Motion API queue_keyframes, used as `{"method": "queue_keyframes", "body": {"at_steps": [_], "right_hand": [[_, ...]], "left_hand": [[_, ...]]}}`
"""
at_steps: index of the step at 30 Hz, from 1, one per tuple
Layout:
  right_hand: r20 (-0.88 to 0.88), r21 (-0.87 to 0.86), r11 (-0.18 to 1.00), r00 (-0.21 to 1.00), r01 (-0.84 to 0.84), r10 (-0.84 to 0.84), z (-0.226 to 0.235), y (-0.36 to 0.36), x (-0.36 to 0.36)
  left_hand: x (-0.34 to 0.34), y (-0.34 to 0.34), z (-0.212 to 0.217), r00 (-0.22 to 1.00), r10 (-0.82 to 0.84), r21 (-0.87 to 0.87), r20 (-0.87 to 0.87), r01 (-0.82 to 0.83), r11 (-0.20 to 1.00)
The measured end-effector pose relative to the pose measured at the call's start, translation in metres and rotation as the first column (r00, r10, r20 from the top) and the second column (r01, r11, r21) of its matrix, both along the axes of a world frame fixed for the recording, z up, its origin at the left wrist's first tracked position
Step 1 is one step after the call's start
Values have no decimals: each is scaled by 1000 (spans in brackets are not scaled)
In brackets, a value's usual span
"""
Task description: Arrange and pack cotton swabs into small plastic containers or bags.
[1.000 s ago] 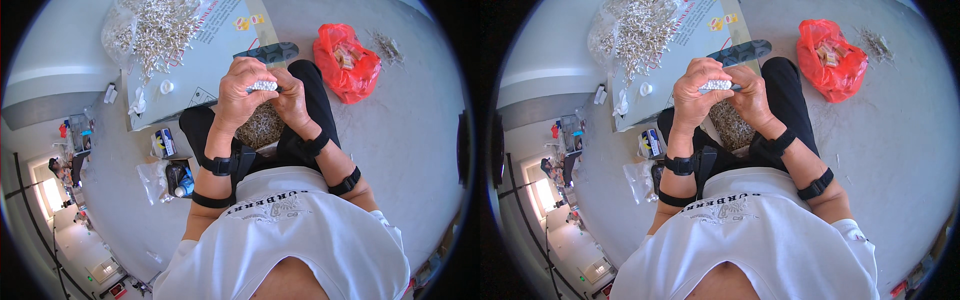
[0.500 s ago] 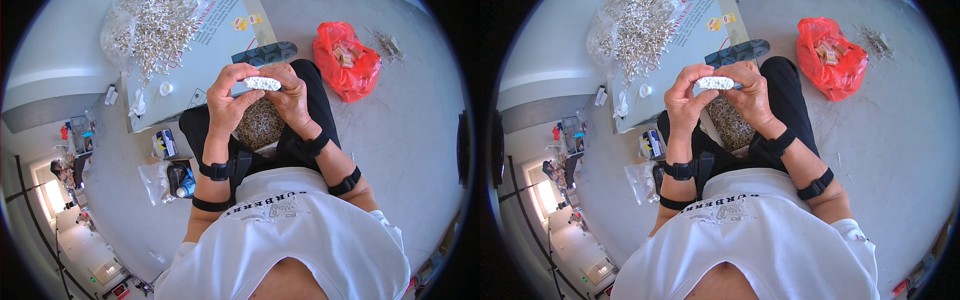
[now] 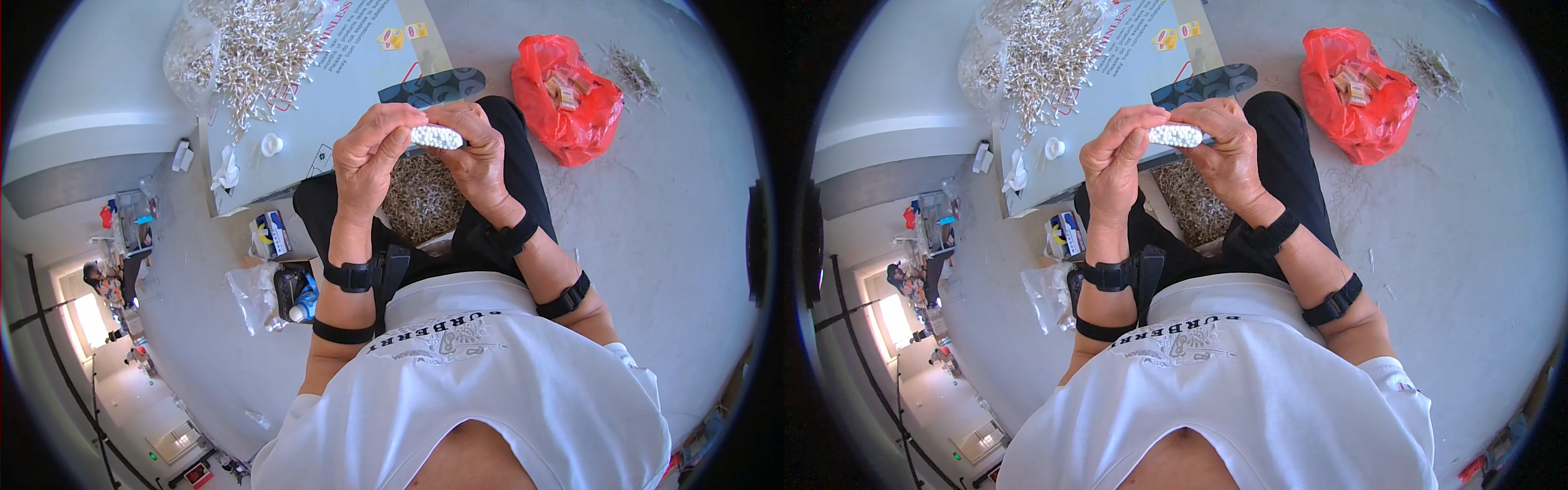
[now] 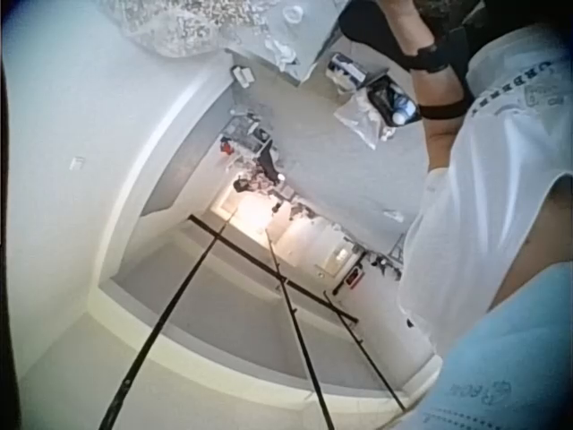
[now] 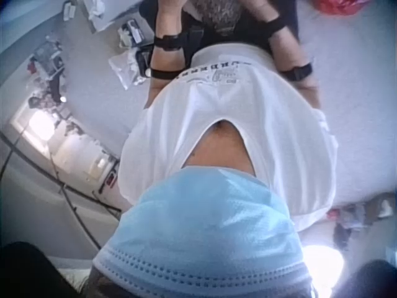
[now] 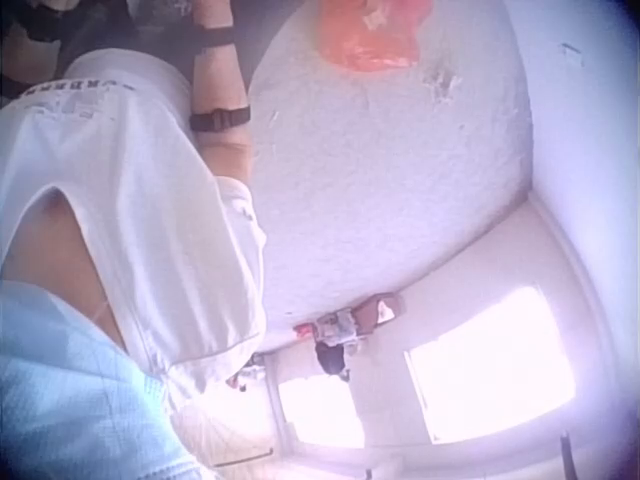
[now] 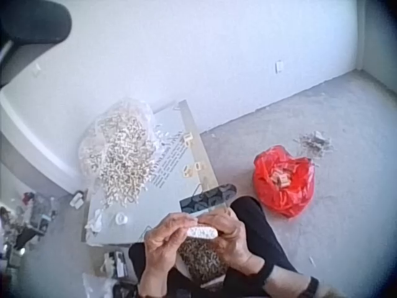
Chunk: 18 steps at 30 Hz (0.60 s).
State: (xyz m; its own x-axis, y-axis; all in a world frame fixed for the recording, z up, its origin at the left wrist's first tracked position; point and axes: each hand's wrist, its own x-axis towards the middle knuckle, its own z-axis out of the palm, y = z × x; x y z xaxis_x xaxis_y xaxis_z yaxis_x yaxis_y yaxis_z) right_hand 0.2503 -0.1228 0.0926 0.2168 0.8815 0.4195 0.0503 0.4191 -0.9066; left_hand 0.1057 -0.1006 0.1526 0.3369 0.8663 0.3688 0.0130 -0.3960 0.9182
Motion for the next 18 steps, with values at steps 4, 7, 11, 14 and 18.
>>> {"method": "queue_keyframes", "body": {"at_steps": [4, 7, 11, 14, 18], "right_hand": [[16, -2, 999, 999, 36, -36, 3, 0, 0], [41, 7, 998, 997, 59, -60, 3, 0, 0], [62, 3, 997, 995, 72, -72, 3, 0, -1], [-3, -24, 998, 998, 59, -59, -2, 1, 0], [-50, -54, 998, 998, 33, -36, -6, 1, -2]], "left_hand": [[-2, 2, 1, 1000, -11, -24, -8, 11, 1000], [0, 2, 1, 999, 44, -89, -31, -47, 995], [11, 1, -7, 994, 103, -49, -44, -106, 993], [13, 1, -6, 989, 149, -81, -25, -151, 985], [13, 3, -7, 986, 162, -101, -31, -164, 981]]}}
